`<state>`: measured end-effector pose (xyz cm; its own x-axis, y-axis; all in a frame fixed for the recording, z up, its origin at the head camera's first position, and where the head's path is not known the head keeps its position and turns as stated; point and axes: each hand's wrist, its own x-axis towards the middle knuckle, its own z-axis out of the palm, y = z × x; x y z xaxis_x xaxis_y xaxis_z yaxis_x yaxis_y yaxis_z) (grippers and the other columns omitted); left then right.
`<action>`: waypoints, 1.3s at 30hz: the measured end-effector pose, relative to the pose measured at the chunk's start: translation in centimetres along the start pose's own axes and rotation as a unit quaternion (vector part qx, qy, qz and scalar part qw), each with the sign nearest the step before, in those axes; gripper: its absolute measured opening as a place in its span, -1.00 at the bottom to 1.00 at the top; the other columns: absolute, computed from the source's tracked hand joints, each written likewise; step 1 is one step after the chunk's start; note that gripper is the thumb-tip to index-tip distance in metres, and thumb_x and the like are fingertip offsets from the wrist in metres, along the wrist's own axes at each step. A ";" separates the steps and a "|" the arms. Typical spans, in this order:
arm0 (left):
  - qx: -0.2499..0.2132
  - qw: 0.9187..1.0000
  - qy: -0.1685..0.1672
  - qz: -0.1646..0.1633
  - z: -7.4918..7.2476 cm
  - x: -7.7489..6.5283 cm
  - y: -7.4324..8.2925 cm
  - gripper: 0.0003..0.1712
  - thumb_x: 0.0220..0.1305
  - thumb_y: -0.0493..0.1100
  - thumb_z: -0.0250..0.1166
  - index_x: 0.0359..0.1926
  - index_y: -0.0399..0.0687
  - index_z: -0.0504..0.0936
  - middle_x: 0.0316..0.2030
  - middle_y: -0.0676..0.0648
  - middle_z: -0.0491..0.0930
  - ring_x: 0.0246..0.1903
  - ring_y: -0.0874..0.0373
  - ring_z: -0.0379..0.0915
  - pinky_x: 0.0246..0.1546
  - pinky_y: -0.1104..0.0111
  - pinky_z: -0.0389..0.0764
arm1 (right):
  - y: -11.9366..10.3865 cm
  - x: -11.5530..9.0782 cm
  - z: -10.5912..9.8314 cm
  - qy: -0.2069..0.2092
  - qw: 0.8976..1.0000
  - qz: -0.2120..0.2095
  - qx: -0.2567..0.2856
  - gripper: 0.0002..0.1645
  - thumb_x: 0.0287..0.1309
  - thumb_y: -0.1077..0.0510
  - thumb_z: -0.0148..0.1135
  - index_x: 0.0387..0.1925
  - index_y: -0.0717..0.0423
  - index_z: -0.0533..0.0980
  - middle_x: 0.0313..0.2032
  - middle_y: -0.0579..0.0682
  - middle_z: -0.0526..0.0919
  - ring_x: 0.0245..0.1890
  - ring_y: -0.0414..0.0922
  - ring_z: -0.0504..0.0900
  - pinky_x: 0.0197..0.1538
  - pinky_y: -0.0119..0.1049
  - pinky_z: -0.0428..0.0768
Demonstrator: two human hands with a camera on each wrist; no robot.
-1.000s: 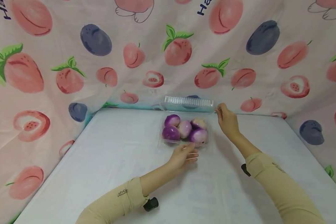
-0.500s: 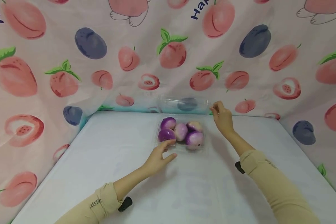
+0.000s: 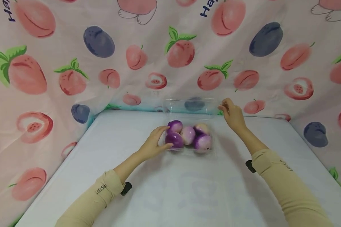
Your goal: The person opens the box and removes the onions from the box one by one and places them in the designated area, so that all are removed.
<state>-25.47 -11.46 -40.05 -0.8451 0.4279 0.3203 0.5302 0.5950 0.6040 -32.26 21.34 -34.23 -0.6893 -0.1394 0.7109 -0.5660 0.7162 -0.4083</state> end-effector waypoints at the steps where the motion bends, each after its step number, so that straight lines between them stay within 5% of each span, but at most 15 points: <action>1: 0.008 1.000 -0.009 -0.011 0.0 0.2 -0.2 -0.16 0.14 0.02 0.35 0.36 -0.12 0.21 0.36 -0.23 0.19 0.39 -0.15 0.03 0.36 -0.06 0.11 | 0.0 0.0 -0.1 0.001 1.000 0.001 0.001 -0.80 0.19 0.26 0.18 -0.30 0.32 0.36 -0.43 0.32 0.67 -0.54 0.11 0.59 -0.42 -0.09 0.46; 8: 0.053 0.993 -0.070 -0.079 0.5 1.1 -1.1 0.09 0.09 0.25 0.31 0.47 -0.06 -0.03 0.48 -0.24 -0.16 0.46 -0.21 -0.32 0.39 -0.11 -0.05 | -0.2 -0.1 -0.4 0.007 1.000 0.018 0.025 -0.81 0.20 0.28 0.16 -0.28 0.37 0.37 -0.37 0.35 0.69 -0.36 0.21 0.69 -0.37 -0.04 0.54; 13: 0.056 0.990 -0.093 -0.091 0.8 1.3 -1.4 0.13 0.16 0.27 0.23 0.48 -0.15 -0.19 0.48 -0.26 -0.34 0.46 -0.20 -0.43 0.40 -0.09 -0.10 | -0.2 0.1 -0.6 -0.002 0.999 0.024 0.038 -0.80 0.22 0.29 0.15 -0.27 0.40 0.35 -0.35 0.38 0.67 -0.28 0.25 0.68 -0.24 0.06 0.60; 19: 0.065 0.989 -0.104 -0.082 1.3 1.7 -1.8 0.19 0.17 0.39 0.12 0.47 -0.25 -0.24 0.48 -0.27 -0.29 0.46 -0.23 -0.36 0.43 -0.01 -0.12 | 0.0 0.5 -0.8 -0.005 0.999 0.027 0.038 -0.82 0.26 0.30 0.10 -0.26 0.40 0.34 -0.34 0.39 0.67 -0.27 0.26 0.68 -0.37 -0.54 0.40; 23: 0.070 0.986 -0.127 -0.082 1.5 1.3 -2.0 0.26 0.12 0.45 0.10 0.45 -0.31 -0.26 0.48 -0.29 -0.31 0.45 -0.24 -0.36 0.44 0.03 -0.15 | 0.0 0.2 -0.5 0.006 0.998 0.038 0.056 -0.84 0.27 0.29 0.09 -0.26 0.38 0.35 -0.35 0.37 0.68 -0.30 0.23 0.68 -0.43 -0.70 0.25; 27: 0.060 0.985 -0.139 -0.084 1.6 0.8 -2.2 0.29 0.11 0.43 0.14 0.45 -0.32 -0.29 0.48 -0.27 -0.36 0.46 -0.21 -0.38 0.45 0.05 -0.18 | 0.0 -0.1 0.2 0.030 0.993 0.073 0.091 -0.86 0.25 0.29 0.13 -0.26 0.33 0.38 -0.36 0.34 0.69 -0.32 0.13 0.70 -0.37 -0.60 0.40; 33: 0.055 0.987 -0.128 -0.081 1.7 0.5 -2.4 0.30 0.08 0.47 0.12 0.45 -0.32 -0.27 0.48 -0.27 -0.35 0.46 -0.20 -0.41 0.45 0.05 -0.18 | 0.1 -0.4 1.1 0.008 0.989 0.122 0.080 -0.80 0.25 0.31 0.11 -0.13 0.35 0.38 -0.27 0.36 0.66 -0.24 0.18 0.67 -0.13 -0.06 0.61; 39: 0.079 0.984 -0.142 -0.066 2.1 0.2 -1.6 0.38 0.01 0.63 -0.04 0.44 -0.35 -0.27 0.47 -0.31 -0.35 0.45 -0.23 -0.43 0.44 0.02 -0.17 | 0.8 -1.1 1.6 -0.018 0.992 0.121 0.042 -0.73 0.29 0.34 0.00 0.00 0.36 0.33 -0.28 0.40 0.64 -0.34 0.25 0.66 -0.36 -0.11 0.56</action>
<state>-26.34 -10.93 -42.51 -0.8660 0.4998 0.0165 0.4407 0.7471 0.4977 -32.71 20.92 -36.24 -0.8250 0.0040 0.5651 -0.4161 0.6723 -0.6122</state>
